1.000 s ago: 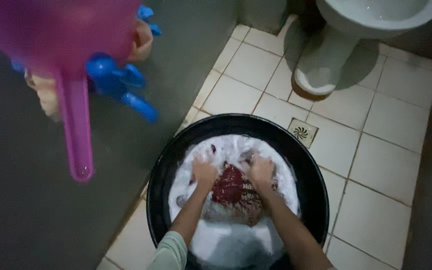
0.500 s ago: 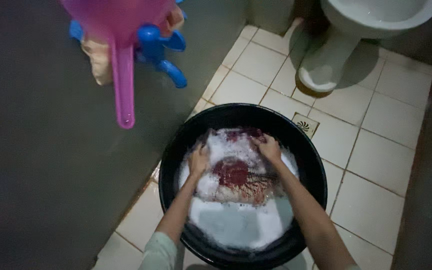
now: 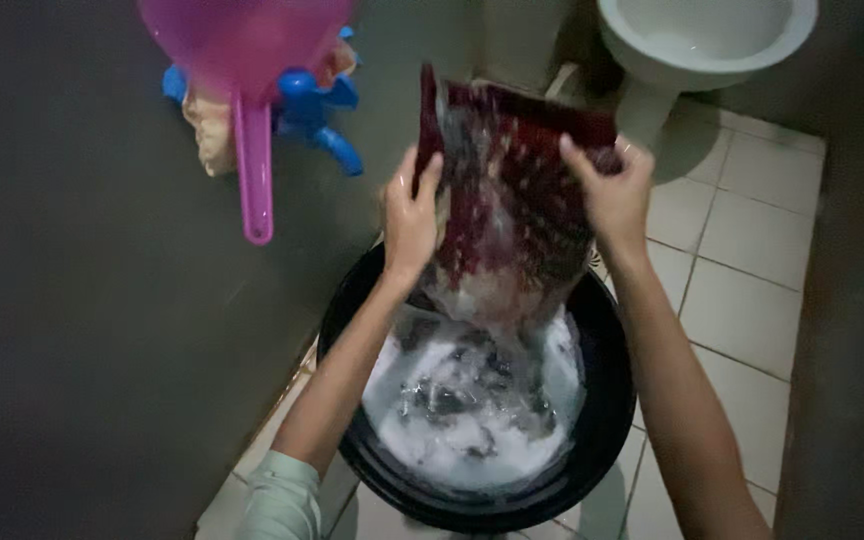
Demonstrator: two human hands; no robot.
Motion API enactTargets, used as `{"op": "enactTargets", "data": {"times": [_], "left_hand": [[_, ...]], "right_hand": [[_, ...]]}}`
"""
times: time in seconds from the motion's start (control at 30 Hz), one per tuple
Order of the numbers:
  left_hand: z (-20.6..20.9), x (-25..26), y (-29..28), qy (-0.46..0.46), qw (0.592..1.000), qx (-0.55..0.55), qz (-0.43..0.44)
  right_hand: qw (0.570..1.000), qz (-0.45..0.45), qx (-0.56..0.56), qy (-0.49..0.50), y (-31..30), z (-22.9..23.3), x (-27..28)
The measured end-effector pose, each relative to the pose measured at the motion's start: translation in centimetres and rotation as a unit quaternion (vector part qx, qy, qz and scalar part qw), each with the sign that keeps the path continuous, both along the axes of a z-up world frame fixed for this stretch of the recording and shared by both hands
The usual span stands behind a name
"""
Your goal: The person washes pieces of fabric in a bucket of water by hand, scrubbing them together and rinsing them under a running tap before wringing them out.
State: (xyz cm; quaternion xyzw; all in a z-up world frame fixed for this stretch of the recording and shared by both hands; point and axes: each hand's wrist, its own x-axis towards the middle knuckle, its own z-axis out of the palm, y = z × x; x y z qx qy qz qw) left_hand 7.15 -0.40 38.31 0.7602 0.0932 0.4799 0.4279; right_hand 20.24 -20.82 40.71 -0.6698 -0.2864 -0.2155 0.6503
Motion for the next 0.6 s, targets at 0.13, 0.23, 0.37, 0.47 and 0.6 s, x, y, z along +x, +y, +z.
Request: {"op": "enactTargets", "data": {"times": [0.13, 0.23, 0.37, 0.47, 0.6], "left_hand": [[5.9, 0.4, -1.5, -0.034, 0.994, -0.049, -0.089], [7.6, -0.1, -2.0, 0.102, 0.986, -0.133, -0.013], [5.0, -2.2, -0.8, -0.065, 0.995, -0.047, -0.054], [0.0, -2.7, 0.5, -0.015, 0.995, -0.095, -0.035], [-9.7, -2.3, 2.4, 0.028, 0.996, -0.078, -0.024]], "right_hand": [[0.997, 0.074, -0.025, 0.008, -0.8, 5.3, -0.1], [0.997, 0.070, -0.009, -0.013, -1.4, 6.6, -0.2], [0.997, 0.066, 0.014, -0.030, -2.1, 5.3, -0.2], [0.998, 0.067, -0.009, -0.003, -2.0, 1.9, -0.2], [0.987, 0.074, -0.087, 0.111, -0.7, -6.6, 0.3]]}}
